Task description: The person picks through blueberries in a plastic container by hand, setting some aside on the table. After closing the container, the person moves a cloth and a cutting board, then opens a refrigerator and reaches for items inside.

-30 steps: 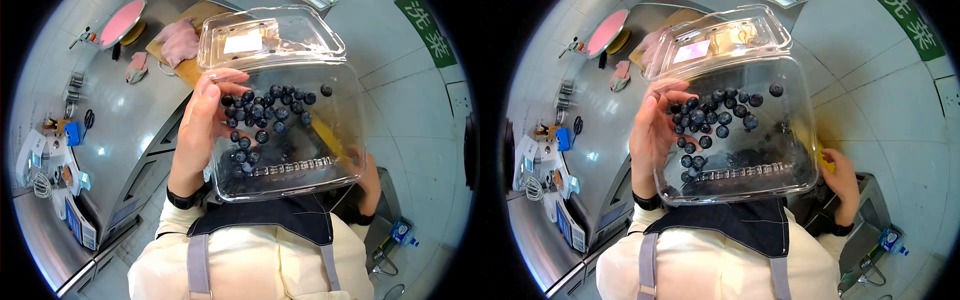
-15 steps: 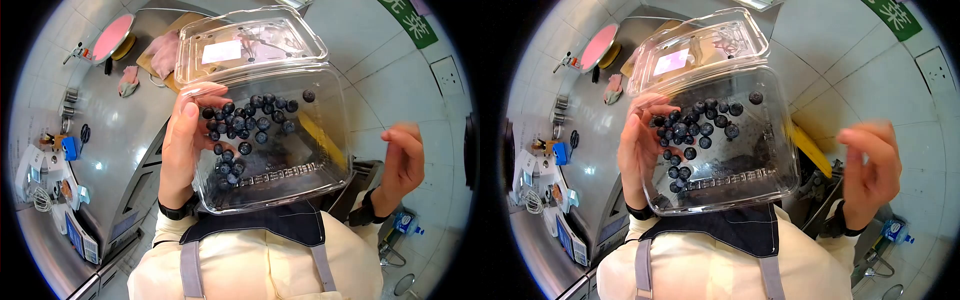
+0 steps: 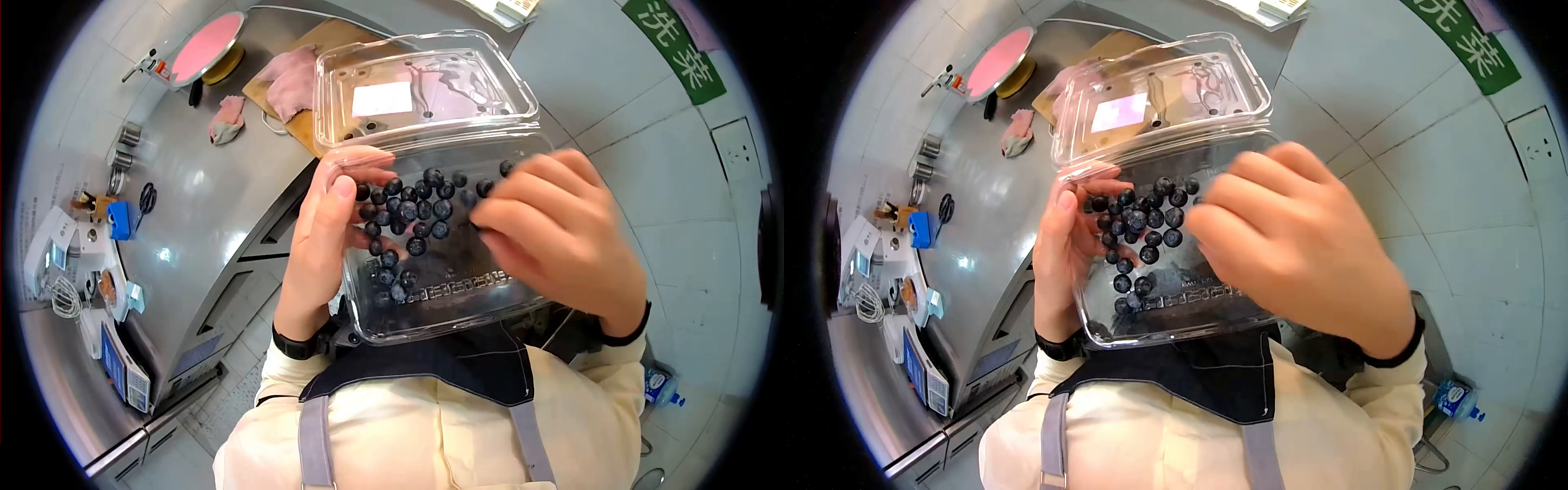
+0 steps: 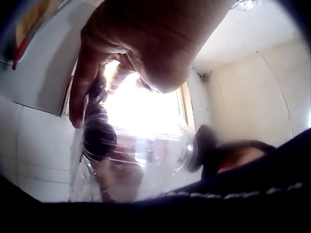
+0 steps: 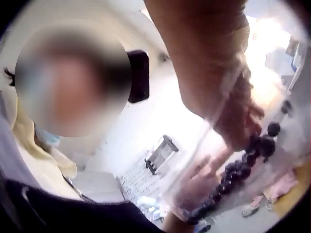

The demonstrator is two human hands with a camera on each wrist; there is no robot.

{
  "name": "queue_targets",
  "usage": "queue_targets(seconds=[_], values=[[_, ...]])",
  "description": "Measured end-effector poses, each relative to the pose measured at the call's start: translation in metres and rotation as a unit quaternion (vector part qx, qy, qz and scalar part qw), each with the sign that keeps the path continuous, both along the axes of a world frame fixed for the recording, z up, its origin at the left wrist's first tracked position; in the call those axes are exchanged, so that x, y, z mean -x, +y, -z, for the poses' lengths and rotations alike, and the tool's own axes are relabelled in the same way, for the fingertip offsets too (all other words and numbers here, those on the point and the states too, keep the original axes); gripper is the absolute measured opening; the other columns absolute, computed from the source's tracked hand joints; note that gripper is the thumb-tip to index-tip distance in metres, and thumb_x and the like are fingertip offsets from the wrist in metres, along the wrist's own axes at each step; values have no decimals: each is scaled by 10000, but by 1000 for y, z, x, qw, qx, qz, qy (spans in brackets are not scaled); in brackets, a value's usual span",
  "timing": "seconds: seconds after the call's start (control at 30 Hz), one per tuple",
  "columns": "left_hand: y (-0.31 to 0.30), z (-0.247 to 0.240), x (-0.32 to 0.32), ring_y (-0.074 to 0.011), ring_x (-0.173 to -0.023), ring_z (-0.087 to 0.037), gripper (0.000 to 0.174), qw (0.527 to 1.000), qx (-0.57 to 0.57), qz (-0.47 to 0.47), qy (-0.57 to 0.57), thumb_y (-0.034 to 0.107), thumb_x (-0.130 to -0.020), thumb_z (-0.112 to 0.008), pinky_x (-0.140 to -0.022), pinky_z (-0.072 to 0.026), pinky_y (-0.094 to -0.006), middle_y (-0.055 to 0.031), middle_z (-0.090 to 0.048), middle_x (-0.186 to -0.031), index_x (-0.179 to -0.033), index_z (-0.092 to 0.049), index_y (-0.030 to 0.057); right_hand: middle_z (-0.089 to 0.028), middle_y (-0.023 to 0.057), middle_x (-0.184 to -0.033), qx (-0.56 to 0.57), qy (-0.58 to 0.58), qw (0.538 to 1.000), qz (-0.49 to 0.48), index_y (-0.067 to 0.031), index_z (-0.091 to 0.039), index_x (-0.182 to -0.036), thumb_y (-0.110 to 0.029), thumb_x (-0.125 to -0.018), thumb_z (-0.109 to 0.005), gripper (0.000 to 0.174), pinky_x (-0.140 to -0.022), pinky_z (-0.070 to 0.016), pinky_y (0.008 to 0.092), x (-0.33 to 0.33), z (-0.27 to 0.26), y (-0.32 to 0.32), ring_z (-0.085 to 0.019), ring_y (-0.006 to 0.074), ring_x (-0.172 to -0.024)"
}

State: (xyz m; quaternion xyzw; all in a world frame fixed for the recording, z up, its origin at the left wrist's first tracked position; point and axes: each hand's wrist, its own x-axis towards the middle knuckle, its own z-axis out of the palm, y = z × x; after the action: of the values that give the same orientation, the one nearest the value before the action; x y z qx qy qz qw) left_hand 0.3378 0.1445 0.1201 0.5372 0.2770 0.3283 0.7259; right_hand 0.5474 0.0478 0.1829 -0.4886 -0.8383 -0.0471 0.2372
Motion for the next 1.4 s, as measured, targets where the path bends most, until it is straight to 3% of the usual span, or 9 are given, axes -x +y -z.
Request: queue_targets(seconds=[0.17, 0.43, 0.67, 0.73, 0.87, 0.97, 1.13, 1.27, 1.4], values=[[5, 1, 5, -208, -841, -624, 530, 1000, 9, -2, -18, 441, -947, -390, -577, -575, -335, -170, -503, -1105, -1260, -443, 17, -629, 120, -771, 19, 237, 971, 27, -27, -637, -817, 44, -569, -684, 262, -623, -407, 311, -36, -12, -69, -572, 223, -706], [6, -2, -7, -272, -752, -653, 578, 1000, -7, -18, 5, 470, -921, -401, -469, -552, -319, -228, -521, -1093, -1269, -410, 8, -652, 105, -928, 165, 211, 898, 349, -13, -648, -969, 61, -699, -665, 281, -735, -477, 320, -62, 64, -134, -606, 237, -822], [8, -2, -8, -211, -817, -633, 525, 999, -11, 37, -11, 419, -947, -398, -543, -572, -322, -181, -526, -1105, -1251, -440, -7, -659, 106, -869, 75, 247, 861, 438, -11, -652, -1029, 49, -770, -643, 266, -696, -484, 298, -52, 57, -132, -620, 253, -765], [6, -3, -11, -211, -800, -636, 526, 999, -11, 36, -10, 419, -947, -402, -542, -572, -321, -179, -526, -1105, -1249, -439, -10, -656, 102, -834, -114, 192, 917, 329, 2, -659, -1012, 65, -748, -627, 274, -658, -477, 294, -44, 39, -113, -606, 238, -704], [5, -4, -12, -203, -850, -622, 534, 997, 8, 77, -5, 422, -945, -416, -556, -576, -326, -181, -516, -1120, -1253, -434, -14, -628, 81, -855, -94, 22, 991, 90, 6, -648, -922, -2, -650, -674, 274, -617, -410, 292, -23, -10, -57, -547, 190, -700], [3, -4, -13, -194, -911, -597, 537, 997, 5, 82, -7, 422, -946, -420, -569, -578, -326, -181, -508, -1128, -1258, -433, -15, -581, 31, -842, 46, -152, 977, 142, -41, -634, -875, -62, -631, -625, 245, -638, -425, 297, 2, -8, -26, -552, 173, -748], [1, -2, -6, -187, -947, -555, 543, 999, 4, 43, 17, 431, -944, -419, -589, -577, -332, -176, -500, -1138, -1270, -427, -4, -493, 23, -672, 2, -198, 975, 102, -80, -534, -671, -130, -648, -647, 126, -670, -427, 278, 0, 17, -5, -539, 170, -694], [5, 4, 4, -189, -940, -552, 510, 999, 20, 37, -2, 412, -951, -403, -592, -577, -342, -176, -503, -1127, -1258, -440, 6, -595, 73, -776, -17, 70, 996, 44, -65, -583, -796, -184, -603, -787, 305, -652, -419, 335, -14, -9, -32, -549, 229, -677], [8, 4, 8, -195, -953, -558, 513, 1000, 20, 2, -3, 410, -948, -398, -569, -579, -342, -182, -505, -1126, -1258, -440, 3, -616, 100, -765, 115, 253, 949, 147, -35, -625, -827, -156, -602, -829, 327, -651, -429, 337, -60, -1, -116, -581, 231, -708]])
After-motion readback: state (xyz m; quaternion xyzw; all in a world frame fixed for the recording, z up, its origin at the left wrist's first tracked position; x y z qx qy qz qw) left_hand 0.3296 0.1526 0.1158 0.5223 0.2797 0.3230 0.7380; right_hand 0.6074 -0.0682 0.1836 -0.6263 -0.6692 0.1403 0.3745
